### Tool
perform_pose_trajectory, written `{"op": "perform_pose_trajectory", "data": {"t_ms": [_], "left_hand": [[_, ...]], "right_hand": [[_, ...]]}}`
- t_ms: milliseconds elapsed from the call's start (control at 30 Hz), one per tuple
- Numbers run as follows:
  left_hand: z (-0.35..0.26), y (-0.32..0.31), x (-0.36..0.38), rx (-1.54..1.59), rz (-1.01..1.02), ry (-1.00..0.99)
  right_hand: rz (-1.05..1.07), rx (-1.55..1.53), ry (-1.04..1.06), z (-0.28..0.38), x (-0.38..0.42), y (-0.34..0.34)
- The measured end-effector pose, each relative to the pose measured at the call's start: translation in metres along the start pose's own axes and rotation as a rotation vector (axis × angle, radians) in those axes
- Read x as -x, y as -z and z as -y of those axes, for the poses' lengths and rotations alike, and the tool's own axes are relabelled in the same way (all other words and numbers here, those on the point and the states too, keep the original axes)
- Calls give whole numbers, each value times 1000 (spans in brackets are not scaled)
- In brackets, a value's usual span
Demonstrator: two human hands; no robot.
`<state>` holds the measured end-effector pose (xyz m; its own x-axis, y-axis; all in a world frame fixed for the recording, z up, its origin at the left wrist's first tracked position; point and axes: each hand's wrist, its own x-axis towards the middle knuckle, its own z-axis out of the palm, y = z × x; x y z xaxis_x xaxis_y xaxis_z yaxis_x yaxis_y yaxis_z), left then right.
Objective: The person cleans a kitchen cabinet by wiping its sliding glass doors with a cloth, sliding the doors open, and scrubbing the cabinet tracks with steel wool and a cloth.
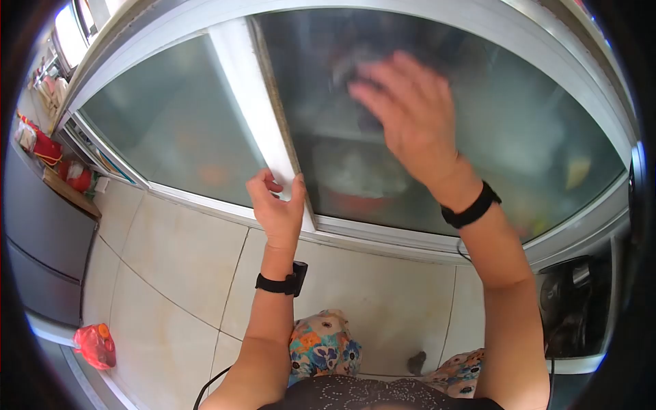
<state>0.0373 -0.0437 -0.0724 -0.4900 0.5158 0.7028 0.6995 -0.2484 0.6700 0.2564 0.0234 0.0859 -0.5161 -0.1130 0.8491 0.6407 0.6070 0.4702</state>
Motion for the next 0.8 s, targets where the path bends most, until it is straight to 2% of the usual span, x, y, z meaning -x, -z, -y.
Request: {"op": "perform_pose_trajectory", "data": {"t_ms": [33,100,167,233,267,300,400,467,500,567,600,700,767,800], "left_hand": [[2,2,-2,-1,6,10],[5,7,-7,-39,-59,-67],[8,12,-12,-55,-79,-61],[7,14,-10,-122,-36,-81],[6,11,-8,-108,-31,-90],[9,6,-7,-107,-36,-87],[15,7,-2,-91,-21,-89],[8,8,-5,-2,-34,-29],[7,10,-6,2,-28,-27],[8,10,-7,60,-62,46],[9,10,-7,61,-60,47],[14,12,-6,55,-51,36],[16,11,-7,58,-15,30],[15,10,-6,58,-8,39]], "right_hand": [[11,-5,-2,10,-4,-5],[107,-33,-145,35,-1,-8],[488,-185,1,75,86,-41],[703,-227,229,92,171,-25],[729,-223,372,83,194,-17],[732,-216,292,74,183,-8],[532,-88,94,19,109,28],[165,51,-16,-16,48,40],[171,56,-18,-25,30,36],[-130,198,-103,-31,3,23],[69,83,-141,-13,16,10],[476,-275,-20,73,120,-13],[844,-236,466,82,195,-7],[830,-237,473,78,188,-9]]}}
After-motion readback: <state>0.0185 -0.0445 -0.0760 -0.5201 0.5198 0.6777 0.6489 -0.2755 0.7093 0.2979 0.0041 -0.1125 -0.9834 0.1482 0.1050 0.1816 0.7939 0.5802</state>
